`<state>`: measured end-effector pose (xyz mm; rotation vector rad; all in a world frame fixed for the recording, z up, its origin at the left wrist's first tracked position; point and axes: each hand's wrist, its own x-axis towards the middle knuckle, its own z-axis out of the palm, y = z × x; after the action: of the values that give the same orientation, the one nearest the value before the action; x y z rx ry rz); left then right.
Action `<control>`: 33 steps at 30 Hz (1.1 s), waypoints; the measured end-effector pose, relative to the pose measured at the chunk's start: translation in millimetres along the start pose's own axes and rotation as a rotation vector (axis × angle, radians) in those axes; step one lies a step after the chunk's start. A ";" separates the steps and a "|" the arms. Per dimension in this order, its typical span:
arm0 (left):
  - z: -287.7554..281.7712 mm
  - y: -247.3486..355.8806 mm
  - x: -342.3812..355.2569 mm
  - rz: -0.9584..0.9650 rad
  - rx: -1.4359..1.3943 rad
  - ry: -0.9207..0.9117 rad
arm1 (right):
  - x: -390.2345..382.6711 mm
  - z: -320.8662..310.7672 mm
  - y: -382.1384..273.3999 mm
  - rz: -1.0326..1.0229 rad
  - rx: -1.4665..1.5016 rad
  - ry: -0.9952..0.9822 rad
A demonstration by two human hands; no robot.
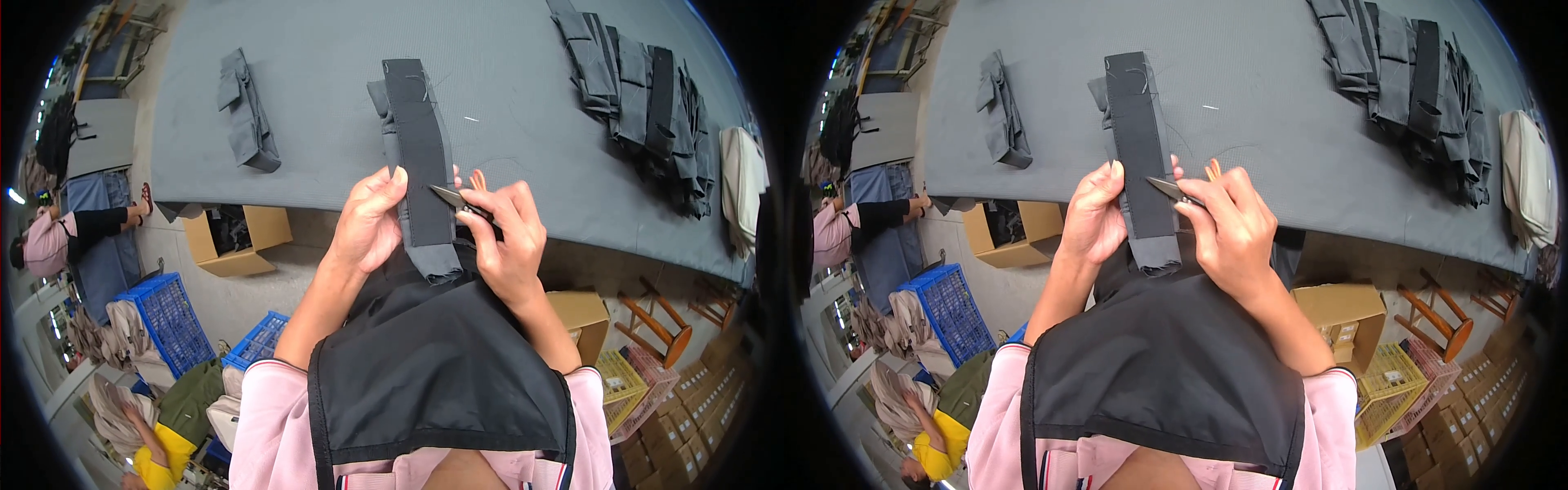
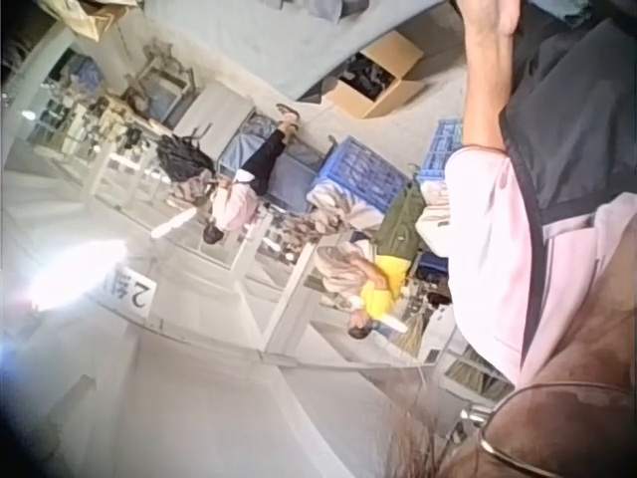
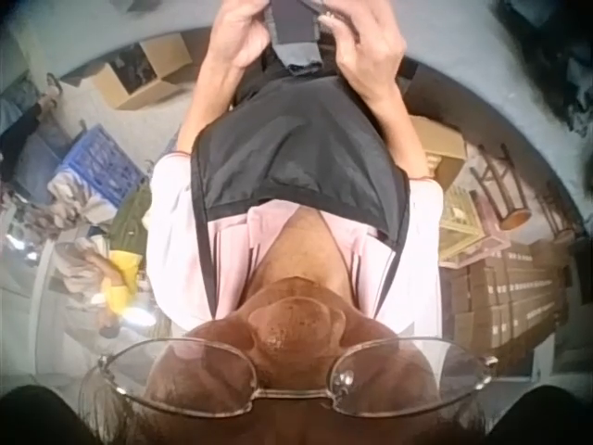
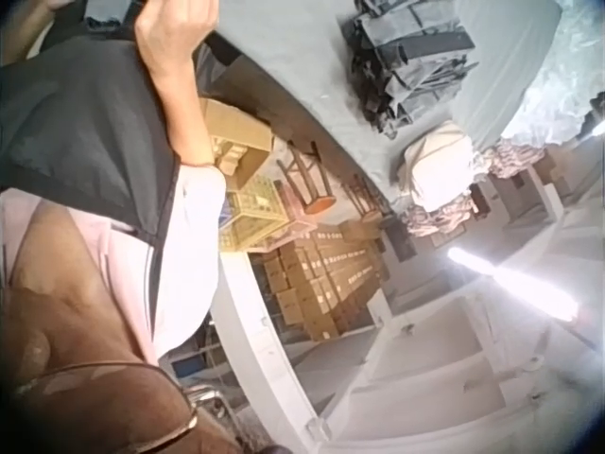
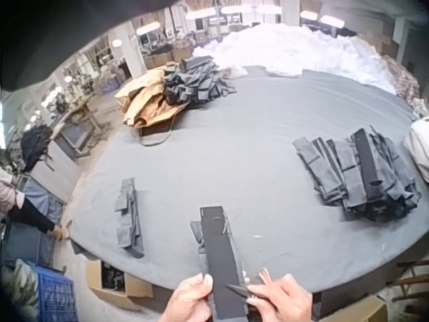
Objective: Manually trimming loose threads from black fabric components using small snips.
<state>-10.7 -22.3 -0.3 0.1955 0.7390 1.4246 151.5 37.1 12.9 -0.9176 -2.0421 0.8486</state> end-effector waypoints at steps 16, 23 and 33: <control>4.8 1.4 2.5 0.043 0.066 0.130 | -5.4 -4.0 16.8 0.207 0.246 0.001; 3.2 1.8 1.4 0.023 0.058 0.113 | -4.6 -4.3 15.3 0.049 0.031 0.048; -8.4 -6.1 4.1 -0.063 -0.234 0.303 | -2.1 0.4 6.2 0.179 0.254 -0.013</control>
<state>-10.5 -22.0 -11.4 -0.2289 0.8085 1.4838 154.1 38.6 7.1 -0.9618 -1.8292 1.1829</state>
